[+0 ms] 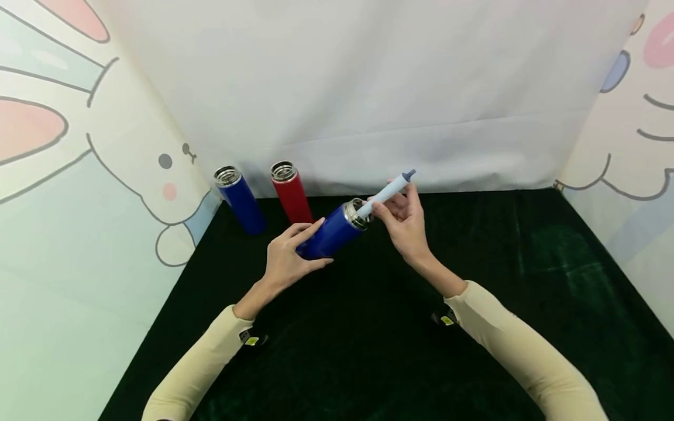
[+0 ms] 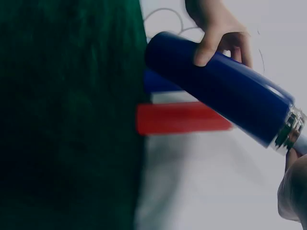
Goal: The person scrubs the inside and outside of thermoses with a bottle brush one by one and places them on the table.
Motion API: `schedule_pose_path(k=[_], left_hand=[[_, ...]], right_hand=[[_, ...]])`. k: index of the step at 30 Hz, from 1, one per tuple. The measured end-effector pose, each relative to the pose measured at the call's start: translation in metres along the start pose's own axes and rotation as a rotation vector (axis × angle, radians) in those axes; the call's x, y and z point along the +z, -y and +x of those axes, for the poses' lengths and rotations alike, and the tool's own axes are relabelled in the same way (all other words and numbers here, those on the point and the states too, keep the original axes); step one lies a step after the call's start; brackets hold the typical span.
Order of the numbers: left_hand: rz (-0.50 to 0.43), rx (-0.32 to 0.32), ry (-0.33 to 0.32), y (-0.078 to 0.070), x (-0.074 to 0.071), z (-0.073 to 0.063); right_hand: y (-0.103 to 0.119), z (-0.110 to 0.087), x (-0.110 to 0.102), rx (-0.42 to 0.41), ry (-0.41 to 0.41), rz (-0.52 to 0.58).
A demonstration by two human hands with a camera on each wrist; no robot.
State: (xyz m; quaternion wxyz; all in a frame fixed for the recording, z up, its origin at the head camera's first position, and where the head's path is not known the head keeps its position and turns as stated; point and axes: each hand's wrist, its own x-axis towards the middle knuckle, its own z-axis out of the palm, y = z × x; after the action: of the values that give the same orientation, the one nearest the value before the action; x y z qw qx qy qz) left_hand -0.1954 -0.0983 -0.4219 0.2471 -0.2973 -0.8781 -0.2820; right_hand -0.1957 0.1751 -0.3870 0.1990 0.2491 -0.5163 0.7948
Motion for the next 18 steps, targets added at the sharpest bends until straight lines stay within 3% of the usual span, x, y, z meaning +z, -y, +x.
schedule_pose_path(k=[2,6,13,18], left_hand=[[-0.022,0.008,-0.002,-0.004,-0.001,0.004],[-0.052,-0.009,-0.005,-0.001,-0.003,0.008],[-0.067,-0.068,0.033,0.009,-0.004,0.001],[-0.050,-0.075,0.056,0.011,-0.004,-0.003]], right_hand=[[0.004,0.002,0.003,-0.023,0.007,-0.035],[0.015,0.012,0.000,-0.030,-0.011,-0.001],[0.026,0.021,-0.010,-0.020,-0.074,0.047],[0.026,0.020,-0.013,-0.053,-0.040,0.106]])
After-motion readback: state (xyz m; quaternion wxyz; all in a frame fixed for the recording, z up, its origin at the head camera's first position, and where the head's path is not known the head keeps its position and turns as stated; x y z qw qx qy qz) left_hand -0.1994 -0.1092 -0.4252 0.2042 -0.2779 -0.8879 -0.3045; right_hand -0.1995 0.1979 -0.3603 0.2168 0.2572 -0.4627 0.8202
